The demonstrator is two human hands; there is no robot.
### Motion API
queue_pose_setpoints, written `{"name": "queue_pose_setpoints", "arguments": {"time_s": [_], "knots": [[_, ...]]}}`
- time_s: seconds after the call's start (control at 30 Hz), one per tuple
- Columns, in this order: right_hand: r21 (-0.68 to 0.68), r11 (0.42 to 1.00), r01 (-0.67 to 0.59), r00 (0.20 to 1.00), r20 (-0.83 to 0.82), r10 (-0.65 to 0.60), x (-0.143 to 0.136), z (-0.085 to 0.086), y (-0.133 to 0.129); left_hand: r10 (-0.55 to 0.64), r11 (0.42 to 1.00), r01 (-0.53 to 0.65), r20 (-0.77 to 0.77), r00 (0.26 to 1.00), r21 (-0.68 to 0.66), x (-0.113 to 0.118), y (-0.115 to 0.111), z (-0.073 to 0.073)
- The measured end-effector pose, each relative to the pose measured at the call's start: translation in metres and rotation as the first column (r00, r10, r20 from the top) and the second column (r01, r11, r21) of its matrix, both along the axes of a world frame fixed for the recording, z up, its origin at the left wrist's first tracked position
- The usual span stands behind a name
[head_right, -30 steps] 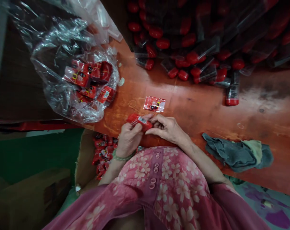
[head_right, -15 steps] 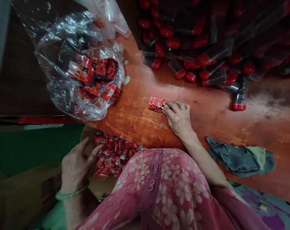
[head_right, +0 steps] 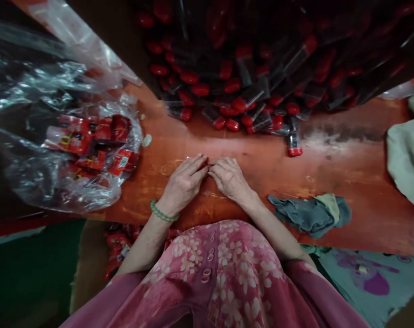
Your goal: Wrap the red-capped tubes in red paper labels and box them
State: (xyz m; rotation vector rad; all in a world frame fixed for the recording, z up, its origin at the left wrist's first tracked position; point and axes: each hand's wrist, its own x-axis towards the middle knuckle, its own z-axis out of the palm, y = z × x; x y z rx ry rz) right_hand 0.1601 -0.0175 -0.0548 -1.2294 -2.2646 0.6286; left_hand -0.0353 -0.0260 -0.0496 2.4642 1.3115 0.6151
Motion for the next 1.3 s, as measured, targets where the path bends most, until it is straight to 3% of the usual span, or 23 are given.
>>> {"name": "queue_pose_setpoints", "arguments": {"time_s": [0.13, 0.23, 0.3, 0.37, 0.4, 0.5, 0.6, 0.7, 0.83, 0.93, 1.1, 1.2, 1.3], "knots": [[-0.019, 1.0, -0.006, 0.999, -0.034, 0.005, 0.023, 0.027, -0.003, 0.072, 0.993, -0.073, 0.015, 0.997, 0.093, 0.001, 0.002, -0.001], [0.135, 0.959, 0.248, 0.966, 0.037, -0.255, 0.069, 0.047, 0.001, 0.127, 0.982, -0.128, 0.02, 0.992, 0.142, 0.004, 0.003, -0.003], [0.217, 0.872, 0.439, 0.857, 0.19, -0.479, 0.106, 0.051, 0.011, 0.133, 0.98, -0.139, 0.051, 0.99, 0.145, 0.006, 0.003, -0.005], [0.269, 0.786, 0.557, 0.7, 0.356, -0.618, 0.137, 0.047, 0.024, 0.135, 0.983, -0.144, 0.085, 0.987, 0.114, 0.008, 0.003, -0.006], [0.258, 0.754, 0.604, 0.638, 0.411, -0.651, 0.148, 0.043, 0.031, 0.136, 0.986, -0.145, 0.098, 0.986, 0.088, 0.009, 0.002, -0.007], [0.194, 0.71, 0.677, 0.565, 0.481, -0.671, 0.164, 0.032, 0.044, 0.146, 0.989, -0.146, 0.133, 0.98, -0.009, 0.01, 0.001, -0.005], [0.149, 0.711, 0.687, 0.553, 0.529, -0.644, 0.162, 0.032, 0.044, 0.161, 0.986, -0.153, 0.142, 0.977, -0.067, 0.01, 0.002, 0.001], [0.068, 0.773, 0.631, 0.644, 0.51, -0.57, 0.153, 0.042, 0.033, 0.2, 0.973, -0.178, 0.161, 0.966, -0.145, 0.008, 0.005, 0.006], [-0.111, 0.824, 0.556, 0.82, 0.239, -0.521, 0.131, 0.051, 0.018, 0.328, 0.928, -0.238, 0.326, 0.887, -0.288, 0.006, 0.008, 0.012], [-0.241, 0.856, 0.457, 0.872, -0.07, -0.485, 0.107, 0.052, 0.012, 0.409, 0.899, -0.26, 0.465, 0.785, -0.352, 0.007, 0.006, 0.016], [-0.435, 0.859, 0.271, 0.739, -0.478, -0.475, 0.069, 0.057, 0.007, 0.388, 0.914, -0.214, 0.584, 0.713, -0.346, 0.008, -0.002, 0.025], [-0.437, 0.876, 0.203, 0.687, -0.574, -0.446, 0.054, 0.062, 0.004, 0.334, 0.936, -0.168, 0.635, 0.697, -0.308, 0.008, -0.005, 0.028], [-0.442, 0.885, 0.145, 0.69, -0.596, -0.411, 0.042, 0.067, 0.002, 0.297, 0.946, -0.117, 0.66, 0.691, -0.303, 0.008, -0.008, 0.03]]}}
